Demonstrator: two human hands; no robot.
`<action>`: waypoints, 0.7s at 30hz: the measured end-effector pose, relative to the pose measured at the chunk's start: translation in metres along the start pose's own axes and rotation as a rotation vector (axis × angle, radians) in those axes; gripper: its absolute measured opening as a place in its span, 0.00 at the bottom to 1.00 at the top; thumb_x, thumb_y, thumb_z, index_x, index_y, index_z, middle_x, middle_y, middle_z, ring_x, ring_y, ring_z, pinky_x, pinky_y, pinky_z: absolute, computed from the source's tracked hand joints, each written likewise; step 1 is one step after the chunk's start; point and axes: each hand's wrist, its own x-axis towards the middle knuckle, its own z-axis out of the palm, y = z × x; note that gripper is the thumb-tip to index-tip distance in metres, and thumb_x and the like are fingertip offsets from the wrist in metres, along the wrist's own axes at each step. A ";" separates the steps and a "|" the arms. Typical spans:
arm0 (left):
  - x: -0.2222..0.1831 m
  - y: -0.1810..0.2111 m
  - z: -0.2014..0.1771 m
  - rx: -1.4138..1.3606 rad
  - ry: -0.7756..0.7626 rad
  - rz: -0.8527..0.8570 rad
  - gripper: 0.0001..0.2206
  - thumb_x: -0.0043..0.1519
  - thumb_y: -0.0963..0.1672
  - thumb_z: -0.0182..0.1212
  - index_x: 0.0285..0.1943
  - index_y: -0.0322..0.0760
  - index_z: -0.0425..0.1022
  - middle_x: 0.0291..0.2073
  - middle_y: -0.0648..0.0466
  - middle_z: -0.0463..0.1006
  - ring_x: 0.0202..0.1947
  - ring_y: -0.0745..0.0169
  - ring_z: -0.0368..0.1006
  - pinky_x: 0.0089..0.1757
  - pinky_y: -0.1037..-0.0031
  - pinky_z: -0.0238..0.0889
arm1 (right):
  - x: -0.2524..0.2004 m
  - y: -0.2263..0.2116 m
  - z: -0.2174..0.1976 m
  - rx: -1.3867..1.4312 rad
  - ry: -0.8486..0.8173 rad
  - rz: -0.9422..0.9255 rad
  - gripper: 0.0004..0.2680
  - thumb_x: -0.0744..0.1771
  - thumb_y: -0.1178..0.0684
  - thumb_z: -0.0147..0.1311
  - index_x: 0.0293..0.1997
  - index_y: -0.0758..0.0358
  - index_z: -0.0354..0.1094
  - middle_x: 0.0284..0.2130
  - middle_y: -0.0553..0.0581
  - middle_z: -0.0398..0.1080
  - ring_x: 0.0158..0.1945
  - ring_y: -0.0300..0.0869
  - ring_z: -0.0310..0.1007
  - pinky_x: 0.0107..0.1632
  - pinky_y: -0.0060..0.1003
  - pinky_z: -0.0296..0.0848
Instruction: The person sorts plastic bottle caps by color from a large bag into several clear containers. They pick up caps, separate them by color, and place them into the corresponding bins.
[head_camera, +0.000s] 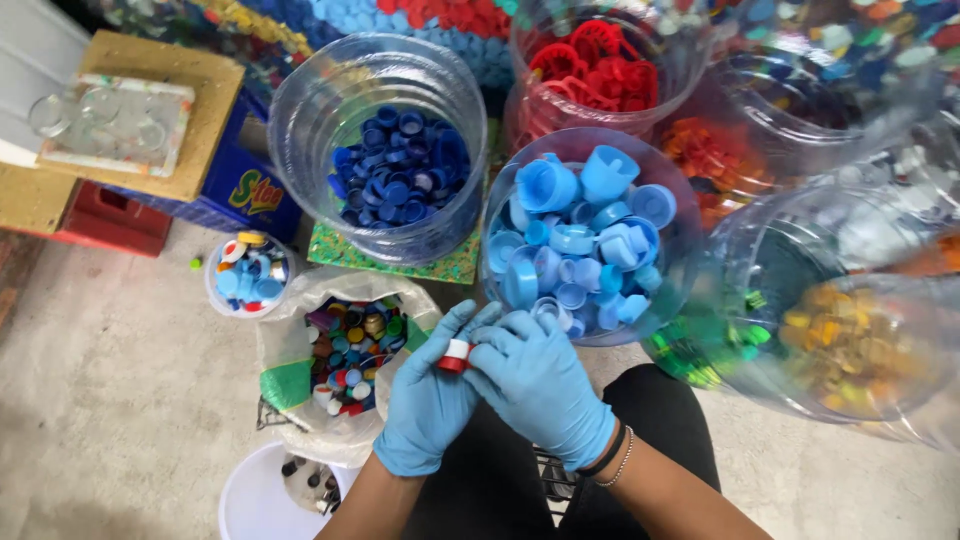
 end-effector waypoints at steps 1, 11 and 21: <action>0.000 -0.002 -0.001 0.007 -0.007 -0.013 0.22 0.66 0.42 0.41 0.69 0.27 0.59 0.70 0.27 0.62 0.73 0.35 0.57 0.69 0.57 0.49 | -0.001 0.001 -0.005 -0.012 0.004 0.011 0.06 0.68 0.49 0.56 0.39 0.59 0.70 0.37 0.54 0.73 0.39 0.52 0.67 0.44 0.54 0.63; -0.001 -0.019 -0.009 0.098 0.037 -0.112 0.22 0.67 0.48 0.45 0.69 0.36 0.65 0.60 0.37 0.72 0.59 0.40 0.70 0.61 0.51 0.61 | -0.023 0.048 -0.110 0.109 0.199 0.117 0.05 0.67 0.54 0.61 0.41 0.58 0.68 0.43 0.58 0.75 0.42 0.51 0.73 0.49 0.47 0.69; 0.012 -0.045 -0.026 0.129 -0.237 -0.163 0.20 0.70 0.50 0.48 0.63 0.32 0.69 0.25 0.54 0.61 0.11 0.72 0.43 0.19 0.76 0.39 | -0.042 0.180 -0.202 -0.292 0.536 0.199 0.08 0.69 0.66 0.65 0.45 0.67 0.66 0.41 0.61 0.73 0.45 0.50 0.68 0.52 0.43 0.63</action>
